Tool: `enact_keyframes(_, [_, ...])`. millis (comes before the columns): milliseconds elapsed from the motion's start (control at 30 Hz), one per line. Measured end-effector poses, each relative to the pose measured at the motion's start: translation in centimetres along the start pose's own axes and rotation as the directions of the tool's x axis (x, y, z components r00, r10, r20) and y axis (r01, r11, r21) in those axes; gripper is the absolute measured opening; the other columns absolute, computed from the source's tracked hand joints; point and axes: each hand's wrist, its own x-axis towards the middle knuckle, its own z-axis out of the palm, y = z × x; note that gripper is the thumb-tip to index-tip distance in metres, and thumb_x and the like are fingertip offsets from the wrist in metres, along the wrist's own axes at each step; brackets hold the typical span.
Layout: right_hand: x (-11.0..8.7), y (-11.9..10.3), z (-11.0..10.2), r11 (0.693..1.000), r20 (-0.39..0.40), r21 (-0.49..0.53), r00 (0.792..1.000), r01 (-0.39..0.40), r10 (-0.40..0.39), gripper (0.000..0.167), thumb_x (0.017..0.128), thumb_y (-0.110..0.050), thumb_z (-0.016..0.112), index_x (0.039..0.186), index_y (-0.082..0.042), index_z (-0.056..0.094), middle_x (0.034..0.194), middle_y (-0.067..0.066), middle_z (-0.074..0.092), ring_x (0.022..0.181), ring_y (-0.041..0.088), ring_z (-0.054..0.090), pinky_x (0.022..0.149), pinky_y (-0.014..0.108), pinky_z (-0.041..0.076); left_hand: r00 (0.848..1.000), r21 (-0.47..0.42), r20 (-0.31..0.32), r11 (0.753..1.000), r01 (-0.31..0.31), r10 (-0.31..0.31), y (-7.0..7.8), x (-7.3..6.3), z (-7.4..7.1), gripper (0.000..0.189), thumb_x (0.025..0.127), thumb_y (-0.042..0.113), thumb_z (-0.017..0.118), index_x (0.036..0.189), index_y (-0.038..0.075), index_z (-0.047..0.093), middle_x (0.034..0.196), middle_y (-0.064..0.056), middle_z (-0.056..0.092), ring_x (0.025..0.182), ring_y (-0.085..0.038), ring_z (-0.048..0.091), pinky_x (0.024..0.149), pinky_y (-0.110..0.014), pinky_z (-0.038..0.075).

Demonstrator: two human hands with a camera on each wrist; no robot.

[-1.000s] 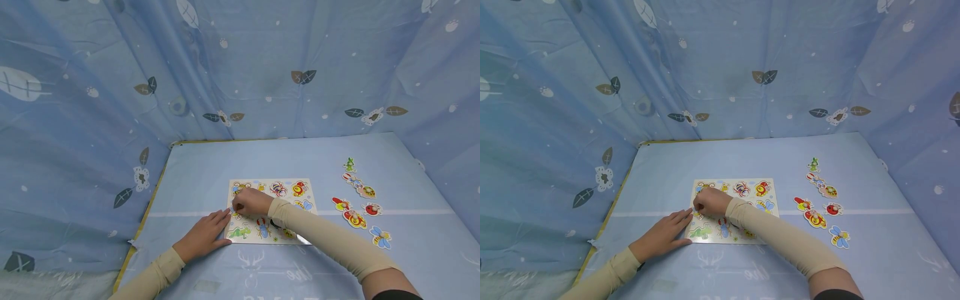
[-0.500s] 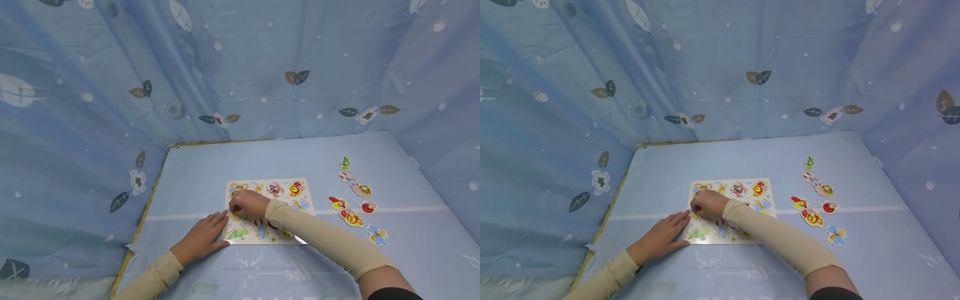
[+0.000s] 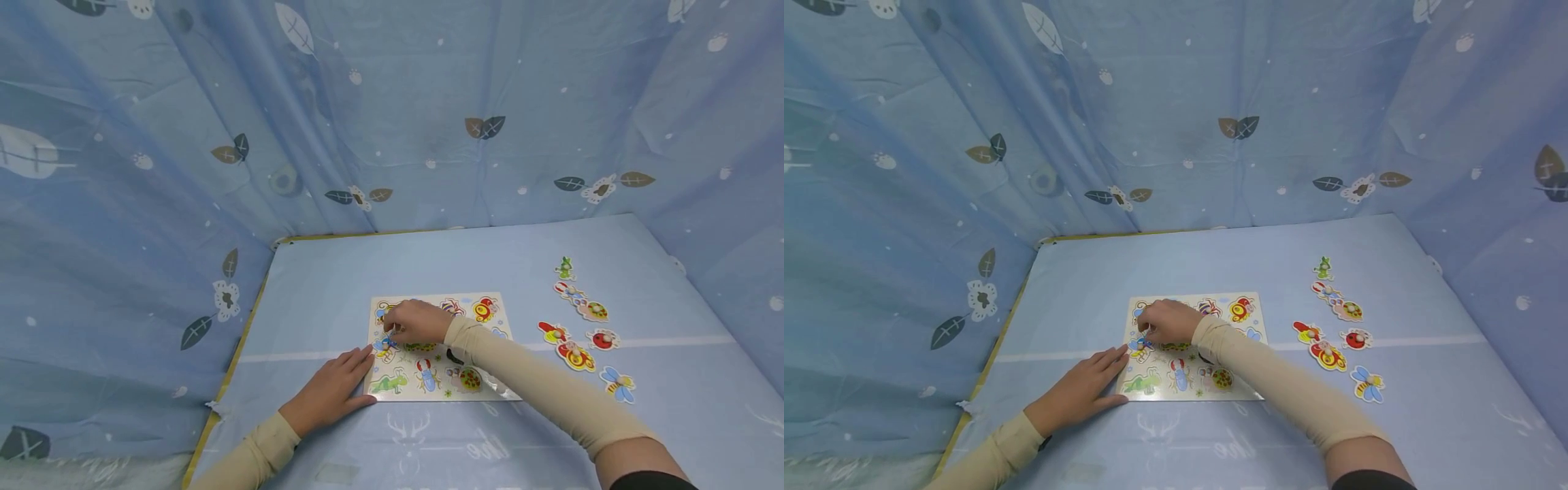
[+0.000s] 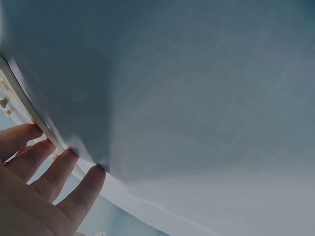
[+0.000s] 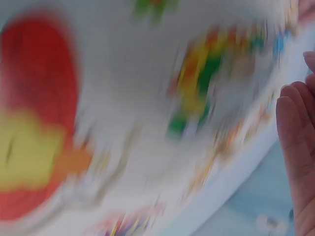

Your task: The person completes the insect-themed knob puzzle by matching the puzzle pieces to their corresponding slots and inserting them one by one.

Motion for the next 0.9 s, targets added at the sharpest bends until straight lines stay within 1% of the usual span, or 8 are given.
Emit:
enact_keyframes(100, [-1.2,1.8,-1.5,0.999,-0.050,0.022,0.997,-0.050,0.051,0.017,0.097,-0.017,0.074,0.111,-0.011,0.079,0.108,0.002,0.079,0.093,0.012,0.072,0.084,0.030,0.061,1.000,0.009,-0.003,1.000,0.004,-0.004,0.0,0.0,0.1,0.077,0.100,0.059,0.059,0.156,0.007,0.047,0.165,-0.009,0.042,0.146,-0.034,0.048,0.109,-0.053,0.050])
enact_keyframes(233, [-3.2,4.8,-3.3,0.993,-0.116,-0.007,0.986,-0.119,0.117,0.014,0.097,-0.017,0.074,0.108,-0.010,0.079,0.104,0.002,0.079,0.093,0.015,0.072,0.086,0.034,0.061,1.000,0.010,-0.002,1.000,0.012,-0.012,0.0,0.0,-0.1,0.078,0.100,0.060,0.058,0.155,0.006,0.047,0.164,-0.009,0.043,0.146,-0.033,0.048,0.110,-0.052,0.050])
enact_keyframes(333, [-5.0,7.3,-4.6,0.979,-0.144,-0.022,0.970,-0.203,0.198,0.014,0.096,-0.015,0.075,0.107,-0.009,0.079,0.103,0.004,0.078,0.094,0.019,0.072,0.087,0.038,0.061,1.000,-0.001,0.002,1.000,0.012,-0.012,0.1,-0.1,-0.1,0.078,0.100,0.059,0.059,0.155,0.006,0.047,0.164,-0.009,0.043,0.147,-0.033,0.047,0.110,-0.053,0.050])
enact_keyframes(400, [-6.4,8.9,-5.4,0.959,-0.165,-0.024,0.947,-0.282,0.274,0.015,0.095,-0.014,0.075,0.108,-0.007,0.079,0.104,0.005,0.078,0.095,0.020,0.072,0.087,0.040,0.061,1.000,-0.006,0.004,1.000,0.015,-0.015,0.1,-0.1,-0.1,0.078,0.100,0.059,0.059,0.155,0.006,0.047,0.165,-0.009,0.042,0.147,-0.033,0.047,0.111,-0.053,0.049])
enact_keyframes(500, [-8.6,11.7,-6.6,0.914,-0.219,-0.016,0.893,-0.406,0.393,0.016,0.094,-0.013,0.075,0.107,-0.005,0.079,0.103,0.009,0.078,0.093,0.023,0.072,0.086,0.044,0.061,1.000,-0.009,0.011,1.000,0.020,-0.020,0.2,0.0,-0.1,0.079,0.099,0.060,0.059,0.156,0.006,0.047,0.165,-0.008,0.042,0.148,-0.033,0.046,0.111,-0.053,0.048])
enact_keyframes(700, [-13.7,16.0,-9.2,0.760,-0.279,0.048,0.722,-0.648,0.633,0.017,0.095,-0.009,0.072,0.107,0.001,0.076,0.101,0.019,0.076,0.086,0.029,0.068,0.082,0.049,0.059,0.999,-0.008,0.024,1.000,0.029,-0.028,0.3,0.2,-0.2,0.079,0.099,0.060,0.059,0.156,0.006,0.046,0.166,-0.008,0.041,0.148,-0.034,0.046,0.112,-0.053,0.048])
enact_keyframes(800, [-16.3,17.9,-9.8,0.713,-0.302,0.048,0.670,-0.699,0.678,0.016,0.095,-0.007,0.070,0.105,0.004,0.075,0.098,0.022,0.075,0.080,0.031,0.067,0.077,0.051,0.059,0.999,0.005,0.030,0.999,0.033,-0.034,0.4,0.2,-0.2,0.080,0.099,0.060,0.060,0.156,0.007,0.046,0.166,-0.008,0.041,0.148,-0.034,0.046,0.111,-0.053,0.049])
enact_keyframes(900, [-18.6,19.5,-10.2,0.689,-0.318,0.041,0.644,-0.724,0.696,0.016,0.094,-0.007,0.070,0.102,0.006,0.074,0.094,0.024,0.074,0.075,0.032,0.066,0.072,0.052,0.058,0.998,0.013,0.038,0.999,0.040,-0.040,0.5,0.2,-0.4,0.080,0.098,0.059,0.061,0.157,0.007,0.045,0.166,-0.008,0.041,0.148,-0.034,0.046,0.111,-0.054,0.049])
